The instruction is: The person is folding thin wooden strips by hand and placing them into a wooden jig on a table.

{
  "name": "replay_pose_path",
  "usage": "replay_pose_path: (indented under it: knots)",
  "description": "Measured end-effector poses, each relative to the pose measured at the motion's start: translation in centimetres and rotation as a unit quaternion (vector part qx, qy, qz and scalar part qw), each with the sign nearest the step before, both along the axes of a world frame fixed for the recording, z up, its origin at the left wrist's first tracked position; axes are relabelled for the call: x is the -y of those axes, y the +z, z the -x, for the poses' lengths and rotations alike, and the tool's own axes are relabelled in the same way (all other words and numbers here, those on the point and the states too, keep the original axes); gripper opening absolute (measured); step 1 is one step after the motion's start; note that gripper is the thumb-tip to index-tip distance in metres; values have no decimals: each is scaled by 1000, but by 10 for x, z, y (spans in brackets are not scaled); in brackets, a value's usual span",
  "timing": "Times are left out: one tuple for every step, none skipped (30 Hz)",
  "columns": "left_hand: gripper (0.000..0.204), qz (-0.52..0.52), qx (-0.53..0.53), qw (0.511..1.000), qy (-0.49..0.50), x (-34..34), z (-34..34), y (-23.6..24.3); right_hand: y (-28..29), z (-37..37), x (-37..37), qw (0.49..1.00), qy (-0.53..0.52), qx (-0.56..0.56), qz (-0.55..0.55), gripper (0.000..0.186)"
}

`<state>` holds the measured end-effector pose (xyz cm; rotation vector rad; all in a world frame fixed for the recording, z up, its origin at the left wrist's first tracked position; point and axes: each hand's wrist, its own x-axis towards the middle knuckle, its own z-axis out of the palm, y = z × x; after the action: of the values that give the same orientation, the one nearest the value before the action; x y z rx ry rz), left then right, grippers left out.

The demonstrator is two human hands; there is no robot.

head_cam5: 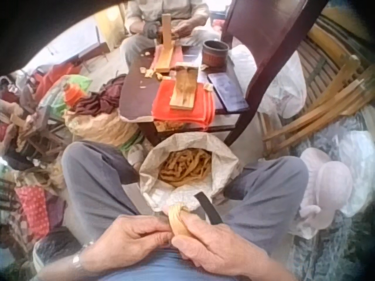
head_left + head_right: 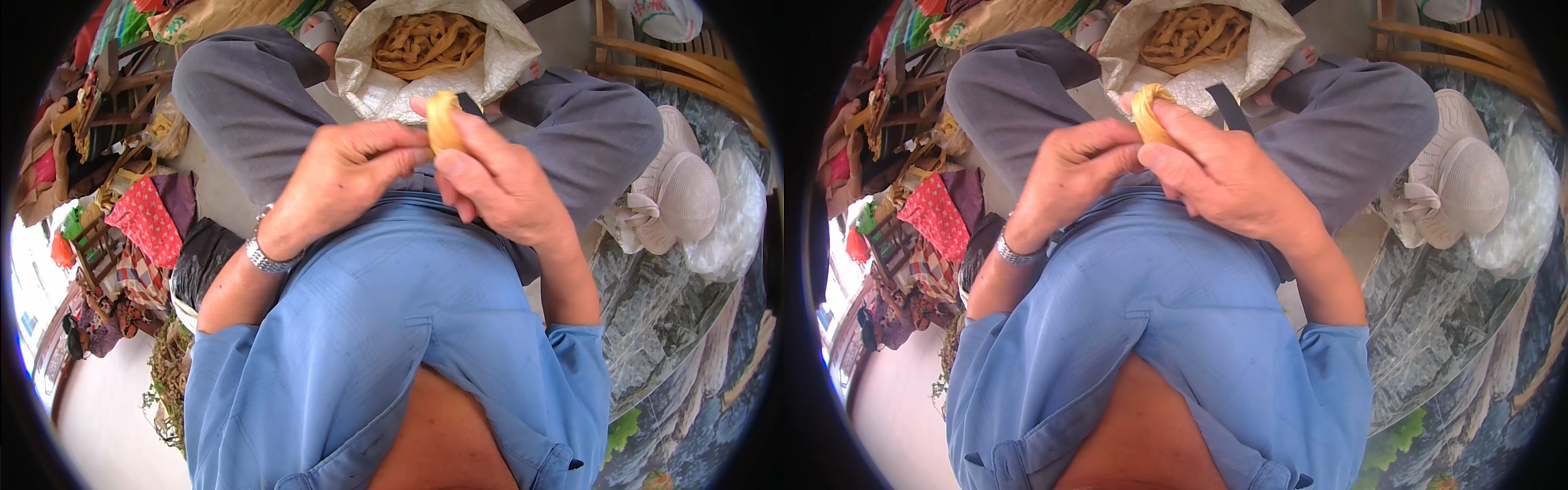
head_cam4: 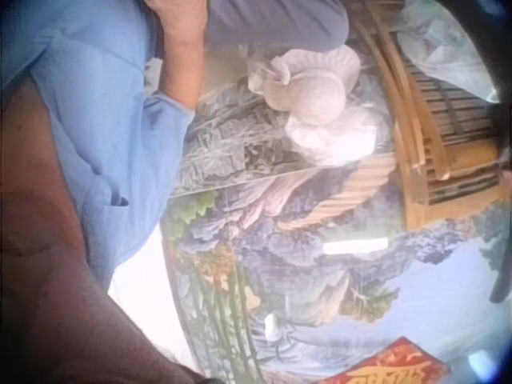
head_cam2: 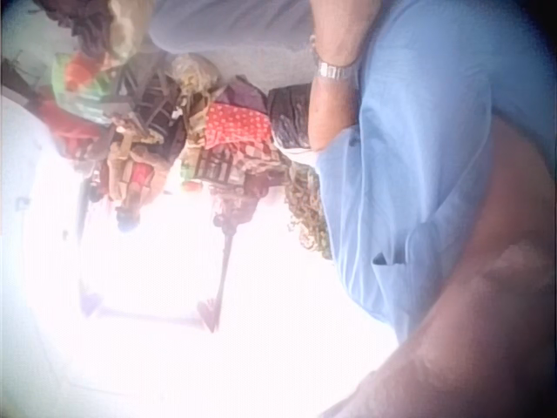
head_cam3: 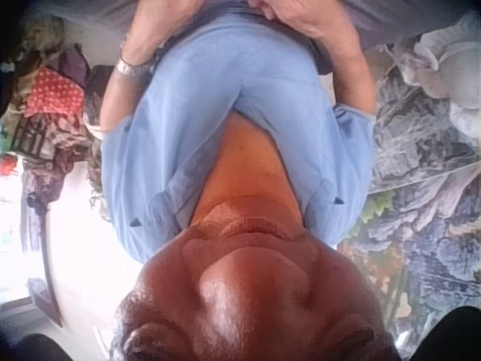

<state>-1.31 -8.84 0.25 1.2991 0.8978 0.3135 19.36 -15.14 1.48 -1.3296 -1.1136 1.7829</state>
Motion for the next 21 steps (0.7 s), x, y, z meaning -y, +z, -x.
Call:
replay_pose_path:
  knots:
    - [21, 5, -29, 999, -18, 1, -1, 0, -8, 2, 1, 990, -3, 92, -110, 43]
    - [24, 11, -59, 998, -35, 2, -1, 1, -24, 5, 5, 959, -5, 183, -217, 42]
    - [26, 70, -16, 997, -22, 2, 0, 0, -31, 6, 6, 930, -4, 240, -279, 40]
    - [28, 129, 26, 991, -8, 2, 2, -2, -38, 8, 6, 892, -9, 300, -337, 38]
    - [30, 187, 68, 980, 5, 3, 3, -4, -41, 9, 5, 874, -10, 332, -354, 35]
    - [31, 220, 77, 972, 30, 4, 2, -6, -43, 11, 5, 855, -9, 363, -370, 32]
    - [32, 253, 85, 962, 54, 7, -1, -8, -44, 12, 6, 851, 8, 369, -374, 32]
    - [34, 285, 94, 951, 78, 8, -2, -11, -44, 13, 6, 846, 25, 376, -378, 31]
    - [30, 301, 85, 946, 85, 2, -4, -17, -44, 13, 8, 840, 40, 385, -381, 31]
    - [30, 307, 100, 942, 94, 2, -5, -20, -50, 14, 9, 849, 5, 360, -387, 33]
    - [29, 313, 115, 937, 102, 1, -5, -21, -58, 16, 10, 856, -30, 334, -393, 35]
    - [28, 319, 129, 932, 112, 2, -6, -22, -60, 19, 7, 862, -64, 305, -399, 37]
    - [27, 306, 129, 936, 120, 2, -8, -19, -56, 24, 9, 900, -116, 266, -325, 40]
    - [27, 299, 134, 938, 116, 2, -7, -21, -49, 31, 13, 928, -166, 223, -247, 42]
    - [27, 293, 136, 940, 110, 2, -4, -25, -43, 36, 14, 945, -217, 177, -166, 45]
    - [27, 286, 139, 942, 104, 1, -2, -27, -42, 34, 13, 971, -194, 99, -94, 47]
    - [27, 292, 149, 940, 95, -1, -1, -25, -43, 29, 12, 985, -169, 19, -20, 48]
    - [28, 300, 160, 937, 85, -3, -1, -20, -44, 26, 13, 987, -142, -60, 54, 50]
    - [29, 308, 170, 933, 75, -2, -1, -17, -48, 27, 13, 977, -147, -138, 64, 47]
    - [30, 321, 193, 924, 74, 0, 0, -18, -49, 26, 13, 975, -154, -146, 59, 43]
    - [31, 332, 216, 915, 75, 3, 2, -19, -49, 25, 12, 974, -160, -153, 53, 40]
